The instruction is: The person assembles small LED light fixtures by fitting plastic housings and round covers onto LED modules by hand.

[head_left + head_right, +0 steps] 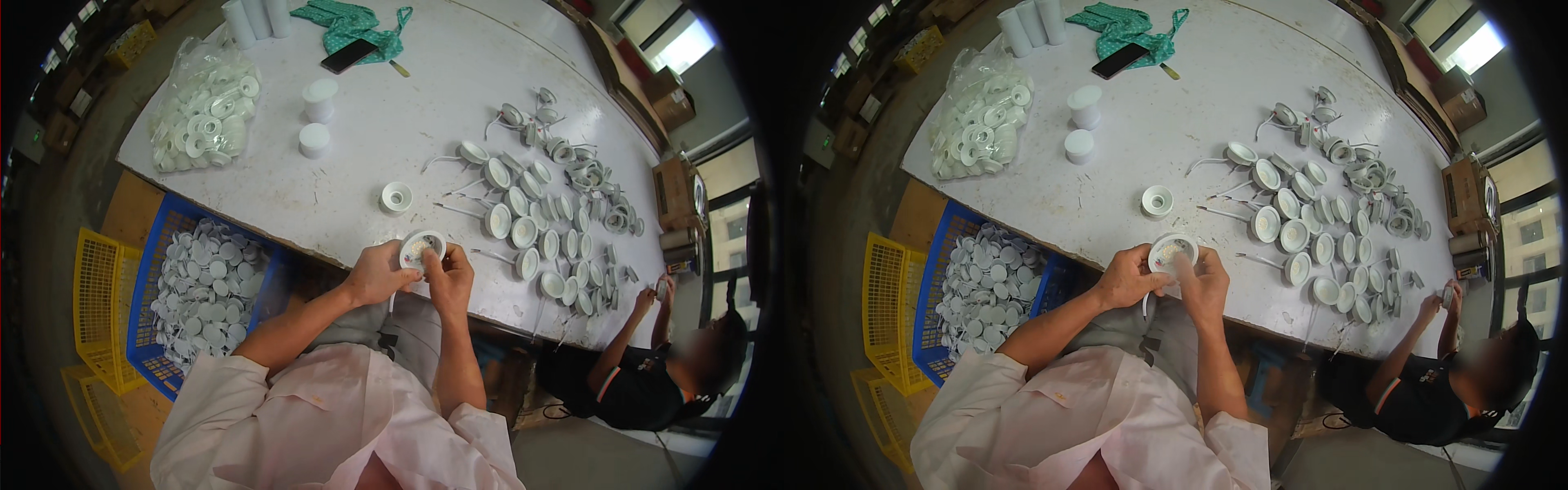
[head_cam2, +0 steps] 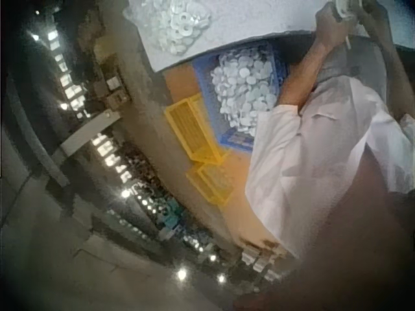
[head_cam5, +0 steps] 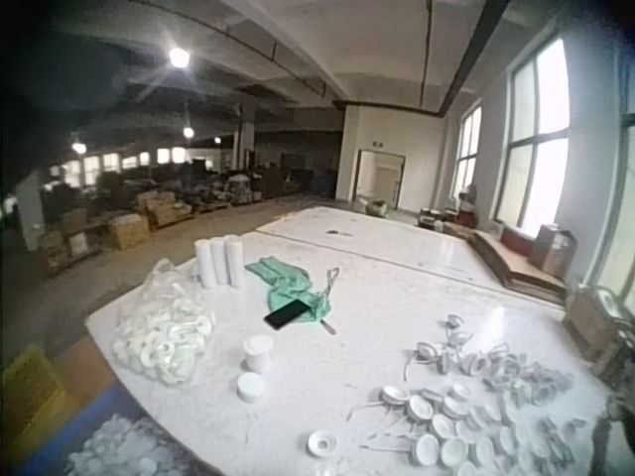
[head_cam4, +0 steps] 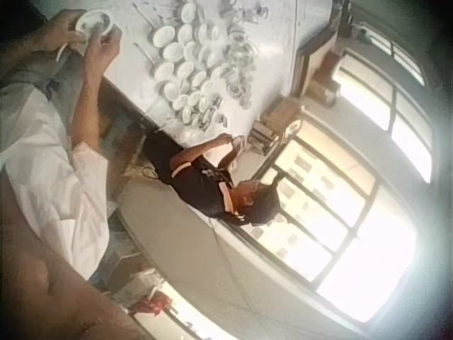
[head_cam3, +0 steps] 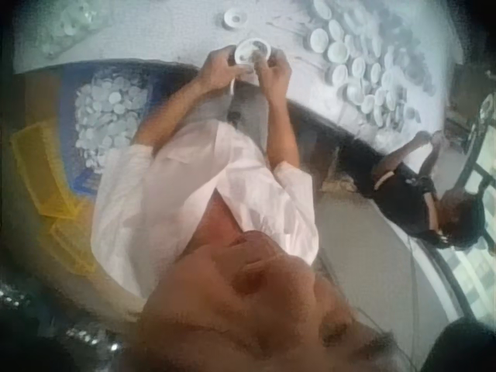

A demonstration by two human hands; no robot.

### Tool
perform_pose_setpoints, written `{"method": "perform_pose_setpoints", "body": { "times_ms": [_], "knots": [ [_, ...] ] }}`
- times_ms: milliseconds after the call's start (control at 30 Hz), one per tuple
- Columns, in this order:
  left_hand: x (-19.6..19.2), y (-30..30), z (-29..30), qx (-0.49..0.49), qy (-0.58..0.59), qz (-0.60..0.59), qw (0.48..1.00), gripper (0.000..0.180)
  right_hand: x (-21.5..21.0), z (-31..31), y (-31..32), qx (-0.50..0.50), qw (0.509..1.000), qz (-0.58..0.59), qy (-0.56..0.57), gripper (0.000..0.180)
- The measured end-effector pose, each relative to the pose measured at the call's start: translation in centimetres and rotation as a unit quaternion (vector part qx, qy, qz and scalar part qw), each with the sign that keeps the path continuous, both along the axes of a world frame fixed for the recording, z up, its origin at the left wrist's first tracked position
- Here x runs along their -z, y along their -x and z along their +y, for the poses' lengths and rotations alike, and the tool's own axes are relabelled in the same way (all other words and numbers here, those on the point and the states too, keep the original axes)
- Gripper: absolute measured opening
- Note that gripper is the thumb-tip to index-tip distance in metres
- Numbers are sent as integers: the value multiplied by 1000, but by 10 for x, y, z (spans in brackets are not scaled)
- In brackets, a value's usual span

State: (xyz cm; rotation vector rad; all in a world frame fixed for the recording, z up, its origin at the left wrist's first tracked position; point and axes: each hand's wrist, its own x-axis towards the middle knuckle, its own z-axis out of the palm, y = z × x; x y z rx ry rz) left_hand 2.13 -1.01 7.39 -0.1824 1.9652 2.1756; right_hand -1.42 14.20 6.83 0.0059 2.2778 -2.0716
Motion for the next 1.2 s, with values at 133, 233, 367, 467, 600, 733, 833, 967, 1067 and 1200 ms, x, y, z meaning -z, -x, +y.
{"method": "perform_pose_setpoints", "body": {
  "times_ms": [133, 233, 367, 467, 600, 733, 833, 967, 1067, 1200],
  "knots": [
    [5, -6, -3, -11, -3, -28, 1000, 29, 32, 1, 0, -35, 998, 22, -47, 18],
    [14, -9, -13, 7, 46, -33, 998, 29, 30, -8, -4, -47, 994, 40, -89, 19],
    [44, -19, -28, -16, 26, 49, 998, 29, 30, -18, 0, -98, 992, 27, -70, 24],
    [46, -27, -45, -43, -9, 19, 999, 27, 27, -20, 27, -63, 975, 132, -168, 37],
    [43, -34, -56, -63, -105, -48, 991, 31, 36, -39, 69, -67, 901, 311, -297, 50],
    [53, -38, -64, -65, -188, -66, 978, 33, 38, -62, 88, -109, 877, 282, -374, 65],
    [56, -41, -71, -51, -186, -70, 979, 32, 38, -69, 91, -122, 871, 272, -391, 66],
    [62, -41, -77, -53, -182, -79, 979, 32, 36, -71, 89, -130, 878, 273, -370, 60],
    [59, -40, -77, -50, -189, -90, 977, 31, 36, -72, 88, -101, 900, 297, -303, 57],
    [52, -32, -72, -43, -192, -81, 977, 32, 40, -61, 94, -85, 915, 302, -255, 51]
  ]
}}
